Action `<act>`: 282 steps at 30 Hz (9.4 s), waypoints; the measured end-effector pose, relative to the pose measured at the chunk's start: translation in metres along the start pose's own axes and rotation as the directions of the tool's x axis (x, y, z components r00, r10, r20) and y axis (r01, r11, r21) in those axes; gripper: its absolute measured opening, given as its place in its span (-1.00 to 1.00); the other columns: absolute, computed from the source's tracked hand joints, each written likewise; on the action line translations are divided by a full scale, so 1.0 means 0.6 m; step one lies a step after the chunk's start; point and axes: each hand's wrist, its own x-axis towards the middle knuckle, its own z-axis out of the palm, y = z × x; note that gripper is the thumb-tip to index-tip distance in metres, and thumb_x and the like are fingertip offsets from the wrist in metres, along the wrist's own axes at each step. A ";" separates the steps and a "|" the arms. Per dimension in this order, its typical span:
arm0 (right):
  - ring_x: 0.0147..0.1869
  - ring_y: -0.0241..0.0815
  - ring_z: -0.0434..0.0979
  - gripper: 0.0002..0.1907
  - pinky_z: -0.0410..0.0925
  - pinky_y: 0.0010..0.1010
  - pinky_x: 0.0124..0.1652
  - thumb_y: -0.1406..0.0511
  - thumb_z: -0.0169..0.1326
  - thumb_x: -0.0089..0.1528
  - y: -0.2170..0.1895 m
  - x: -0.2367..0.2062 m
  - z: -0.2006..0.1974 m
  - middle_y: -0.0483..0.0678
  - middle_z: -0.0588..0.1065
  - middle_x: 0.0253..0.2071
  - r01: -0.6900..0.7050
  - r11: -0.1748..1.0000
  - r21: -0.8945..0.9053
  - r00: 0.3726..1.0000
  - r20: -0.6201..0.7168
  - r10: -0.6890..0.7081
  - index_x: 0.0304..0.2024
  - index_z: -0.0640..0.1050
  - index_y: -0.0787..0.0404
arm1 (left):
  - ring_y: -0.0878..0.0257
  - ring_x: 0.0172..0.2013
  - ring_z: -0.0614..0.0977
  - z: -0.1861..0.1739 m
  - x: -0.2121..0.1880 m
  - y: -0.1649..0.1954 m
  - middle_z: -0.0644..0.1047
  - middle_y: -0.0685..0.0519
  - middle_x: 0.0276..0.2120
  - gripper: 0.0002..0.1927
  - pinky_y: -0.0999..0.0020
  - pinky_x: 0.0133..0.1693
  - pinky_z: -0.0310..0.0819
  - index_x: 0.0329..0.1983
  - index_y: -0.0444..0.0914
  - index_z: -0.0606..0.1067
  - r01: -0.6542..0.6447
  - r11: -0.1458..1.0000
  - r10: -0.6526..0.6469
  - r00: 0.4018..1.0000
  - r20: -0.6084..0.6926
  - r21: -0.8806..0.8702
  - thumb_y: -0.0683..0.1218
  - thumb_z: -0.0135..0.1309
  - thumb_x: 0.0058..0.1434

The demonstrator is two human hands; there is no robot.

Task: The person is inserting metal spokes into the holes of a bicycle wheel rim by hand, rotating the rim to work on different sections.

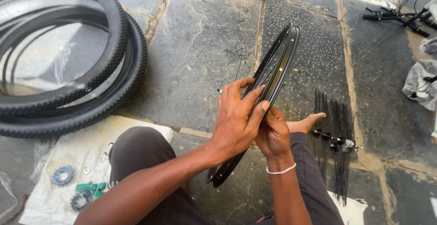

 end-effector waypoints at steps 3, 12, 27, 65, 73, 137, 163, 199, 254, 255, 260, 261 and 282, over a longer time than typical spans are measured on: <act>0.18 -0.11 0.53 -0.58 0.35 -0.31 0.24 0.36 0.08 0.28 0.024 0.011 -0.011 0.04 0.53 0.09 0.049 0.982 0.184 0.981 0.176 -0.082 0.18 0.47 0.39 | -0.07 0.21 0.41 -0.004 -0.006 0.000 0.42 -0.19 0.18 -0.60 0.05 0.24 0.23 0.21 -0.33 0.49 -0.009 1.000 0.009 1.000 0.022 -0.023 0.00 -0.03 0.44; 0.22 -0.10 0.53 -0.57 0.35 -0.29 0.27 0.38 0.08 0.28 0.026 0.016 0.017 0.05 0.54 0.10 -0.014 0.958 0.288 0.968 0.244 -0.060 0.20 0.47 0.40 | -0.02 0.17 0.40 -0.013 -0.002 -0.005 0.43 -0.19 0.15 -0.57 0.09 0.21 0.27 0.26 -0.28 0.49 0.018 1.000 -0.016 0.995 0.094 -0.019 0.05 -0.09 0.48; 0.17 -0.15 0.54 -0.54 0.36 -0.30 0.23 0.39 0.13 0.25 0.022 0.017 0.023 0.01 0.55 0.06 0.055 0.981 0.187 0.984 0.157 -0.085 0.20 0.47 0.37 | -0.01 0.18 0.42 -0.014 0.007 -0.006 0.46 -0.16 0.14 -0.60 0.10 0.21 0.27 0.24 -0.28 0.52 -0.051 0.999 0.050 0.996 0.070 0.006 0.03 -0.04 0.48; -0.14 0.09 0.62 -0.79 0.46 -0.14 -0.14 0.29 0.24 0.19 0.111 -0.187 -0.471 0.13 0.61 -0.21 -0.540 -0.061 -0.839 0.779 -0.471 -0.415 -0.17 0.60 0.26 | -0.01 -0.38 0.66 -0.087 -0.010 -0.023 0.59 -0.18 -0.40 0.00 0.13 -0.32 0.52 0.26 -0.36 0.23 0.272 0.797 -0.596 0.495 0.633 0.539 0.42 0.23 0.02; -0.11 0.21 0.62 -0.70 0.43 -0.03 -0.07 0.15 0.23 0.18 0.215 -0.152 -0.448 0.18 0.62 -0.26 -0.750 -0.032 -0.660 0.649 -0.727 -0.224 -0.27 0.60 0.29 | 0.37 -0.53 0.41 -0.019 -0.045 -0.059 0.40 0.13 -0.45 -0.52 0.42 -0.51 0.29 -0.05 -0.31 0.40 0.185 0.977 -0.126 0.904 0.408 -0.108 -0.02 0.37 0.12; -0.19 -0.20 0.47 -0.54 0.41 -0.37 -0.18 0.42 0.25 0.07 -0.190 -0.016 0.186 -0.02 0.53 -0.17 0.026 -0.087 -0.996 0.996 0.033 -0.085 0.04 0.51 0.35 | 0.08 -0.45 0.59 0.023 -0.007 0.000 0.51 -0.12 -0.42 -0.68 0.13 -0.41 0.42 -0.17 -0.36 0.34 0.386 0.847 -0.223 0.882 0.415 -0.366 -0.08 0.16 0.17; 0.22 -0.08 0.53 -0.62 0.35 -0.22 0.25 0.38 0.07 0.38 0.053 0.017 -0.016 0.06 0.57 0.12 0.071 0.996 0.051 0.981 0.180 -0.079 0.23 0.48 0.41 | 0.11 0.18 0.38 -0.018 -0.021 -0.038 0.41 -0.11 0.24 -0.54 0.20 0.20 0.33 0.29 -0.25 0.50 0.075 0.981 -0.051 0.990 0.134 -0.178 0.08 -0.04 0.46; -0.17 -0.27 0.50 -0.81 0.46 -0.46 -0.31 0.54 0.03 0.24 0.082 -0.299 -0.277 -0.05 0.46 -0.15 0.129 0.781 -0.612 0.137 -0.768 -0.625 -0.11 0.47 0.26 | -0.20 0.29 0.33 0.144 0.397 -0.104 0.41 -0.33 0.20 -0.14 -0.44 0.24 -0.09 -0.24 -0.28 0.59 -0.258 0.726 -0.095 0.881 0.464 0.637 0.43 -0.54 0.43; -0.69 -0.19 0.40 -0.76 0.28 -0.26 -0.61 0.18 -0.01 0.35 0.090 -0.054 -0.043 -0.08 0.42 -0.71 -0.490 -0.113 -0.864 0.832 -0.425 -0.357 -0.29 0.52 0.21 | -0.15 0.16 0.57 0.052 0.086 -0.024 0.42 -0.37 0.23 -0.07 0.03 0.18 0.45 0.59 -0.37 -0.12 0.063 0.997 -0.052 0.961 0.272 -0.033 -0.03 0.15 0.37; -0.68 -0.22 0.44 -0.75 0.29 -0.30 -0.62 0.19 0.02 0.29 0.074 -0.053 -0.027 -0.08 0.46 -0.69 -0.485 0.081 -0.871 0.802 -0.480 -0.356 -0.10 0.49 0.22 | -0.19 0.25 0.54 0.050 0.086 -0.024 0.39 -0.40 0.30 -0.09 0.02 0.24 0.42 0.60 -0.38 -0.11 -0.042 0.998 0.052 0.971 0.233 -0.047 -0.04 0.17 0.41; -0.10 -0.23 0.63 -0.61 0.56 -0.40 -0.19 0.26 -0.05 0.41 -0.053 0.018 0.007 0.03 0.53 -0.04 0.137 0.982 -0.127 0.871 -0.456 -0.180 0.22 0.42 0.34 | -0.06 0.17 0.61 0.040 0.081 -0.023 0.45 -0.34 0.24 -0.13 0.11 0.15 0.54 0.58 -0.39 -0.10 0.090 0.980 -0.037 0.959 0.281 -0.178 0.01 0.13 0.45; -0.20 -0.20 0.63 -0.63 0.54 -0.41 -0.27 0.23 -0.08 0.37 -0.074 0.029 0.005 0.06 0.54 -0.10 0.143 0.972 -0.185 0.871 -0.443 -0.212 0.20 0.40 0.21 | -0.03 0.17 0.63 0.039 0.085 -0.023 0.46 -0.34 0.25 -0.14 0.14 0.13 0.57 0.58 -0.39 -0.10 0.090 0.973 -0.028 0.961 0.277 -0.215 0.01 0.11 0.47; -0.34 -0.25 0.47 -0.68 0.25 -0.40 -0.36 0.21 0.10 0.26 0.050 0.110 -0.244 -0.01 0.64 -0.26 -0.457 0.776 -0.434 0.616 -0.784 -0.076 0.01 0.51 0.22 | 0.13 -0.25 0.67 -0.016 0.070 0.001 0.62 -0.19 -0.11 -0.07 0.28 -0.25 0.60 0.54 -0.27 0.01 0.435 0.888 -0.356 0.857 0.372 -0.152 -0.04 0.20 0.19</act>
